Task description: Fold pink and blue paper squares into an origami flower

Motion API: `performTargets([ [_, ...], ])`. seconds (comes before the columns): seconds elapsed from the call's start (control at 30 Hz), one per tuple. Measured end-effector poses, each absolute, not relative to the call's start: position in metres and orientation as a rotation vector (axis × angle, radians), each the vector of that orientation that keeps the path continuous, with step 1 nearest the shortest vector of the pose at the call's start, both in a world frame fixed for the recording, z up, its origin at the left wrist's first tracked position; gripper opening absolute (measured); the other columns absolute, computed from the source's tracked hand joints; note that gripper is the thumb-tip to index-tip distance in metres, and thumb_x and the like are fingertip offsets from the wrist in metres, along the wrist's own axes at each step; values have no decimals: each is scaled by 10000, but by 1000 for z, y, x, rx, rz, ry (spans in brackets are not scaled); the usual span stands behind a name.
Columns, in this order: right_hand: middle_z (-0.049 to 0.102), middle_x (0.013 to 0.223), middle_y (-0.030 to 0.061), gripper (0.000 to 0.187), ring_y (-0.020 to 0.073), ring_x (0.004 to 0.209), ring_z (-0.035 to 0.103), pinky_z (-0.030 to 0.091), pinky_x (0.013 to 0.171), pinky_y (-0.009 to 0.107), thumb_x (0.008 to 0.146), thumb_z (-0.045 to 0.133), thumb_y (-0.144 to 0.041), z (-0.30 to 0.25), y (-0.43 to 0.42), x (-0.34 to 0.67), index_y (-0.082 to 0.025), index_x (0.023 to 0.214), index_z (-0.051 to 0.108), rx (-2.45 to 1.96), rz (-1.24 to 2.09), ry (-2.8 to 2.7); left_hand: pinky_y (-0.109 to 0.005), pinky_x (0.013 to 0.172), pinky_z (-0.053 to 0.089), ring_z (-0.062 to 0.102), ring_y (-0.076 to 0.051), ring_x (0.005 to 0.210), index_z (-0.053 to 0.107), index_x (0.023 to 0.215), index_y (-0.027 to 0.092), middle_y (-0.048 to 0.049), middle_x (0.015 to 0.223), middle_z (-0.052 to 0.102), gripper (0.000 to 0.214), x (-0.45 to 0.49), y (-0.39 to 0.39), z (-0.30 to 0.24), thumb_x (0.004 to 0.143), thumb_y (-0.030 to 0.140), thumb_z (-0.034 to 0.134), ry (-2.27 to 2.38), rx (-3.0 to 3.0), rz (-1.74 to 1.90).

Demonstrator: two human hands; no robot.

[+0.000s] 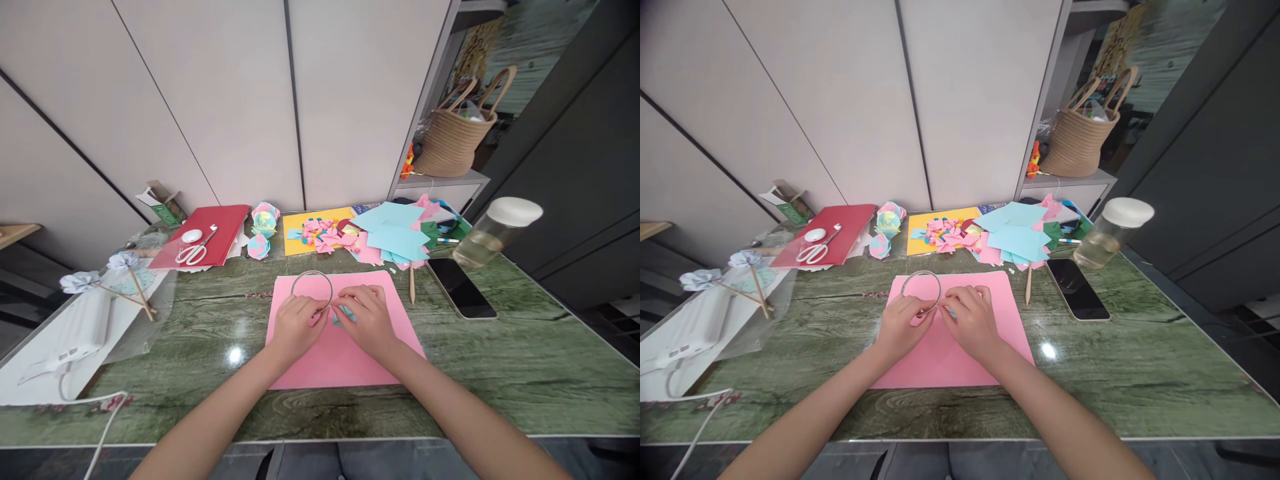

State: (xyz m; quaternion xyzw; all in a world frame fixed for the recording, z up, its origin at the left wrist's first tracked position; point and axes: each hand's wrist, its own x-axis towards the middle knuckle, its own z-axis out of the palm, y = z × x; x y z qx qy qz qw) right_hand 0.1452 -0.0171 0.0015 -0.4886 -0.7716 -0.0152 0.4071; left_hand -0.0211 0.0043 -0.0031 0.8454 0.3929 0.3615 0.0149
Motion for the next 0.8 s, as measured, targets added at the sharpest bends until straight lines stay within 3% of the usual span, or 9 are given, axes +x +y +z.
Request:
performTargets([
  [0.3,554,829,7,52,169,838,514,310,756,319,680,567,-146,9,-19,136,-198,686,575,-1367,325,-1789,-274,590,321,484,-130,596,599,775,177,-4,587,573,75,-22,4,-3,746,187,531,1166,2762,1217],
  [0.63,535,837,30,85,166,791,510,372,717,304,727,480,-210,-5,7,158,-189,675,544,-1483,511,-1526,-259,586,340,502,-113,567,585,766,182,3,573,583,54,-21,-3,-3,720,172,558,1062,2663,1381],
  [0.8,540,968,57,248,153,792,533,414,707,302,753,458,-262,-13,28,188,-192,986,504,-1508,601,-1523,-291,666,350,543,-161,698,576,790,174,-35,710,625,125,-39,30,-2,779,246,475,1505,2645,1062],
])
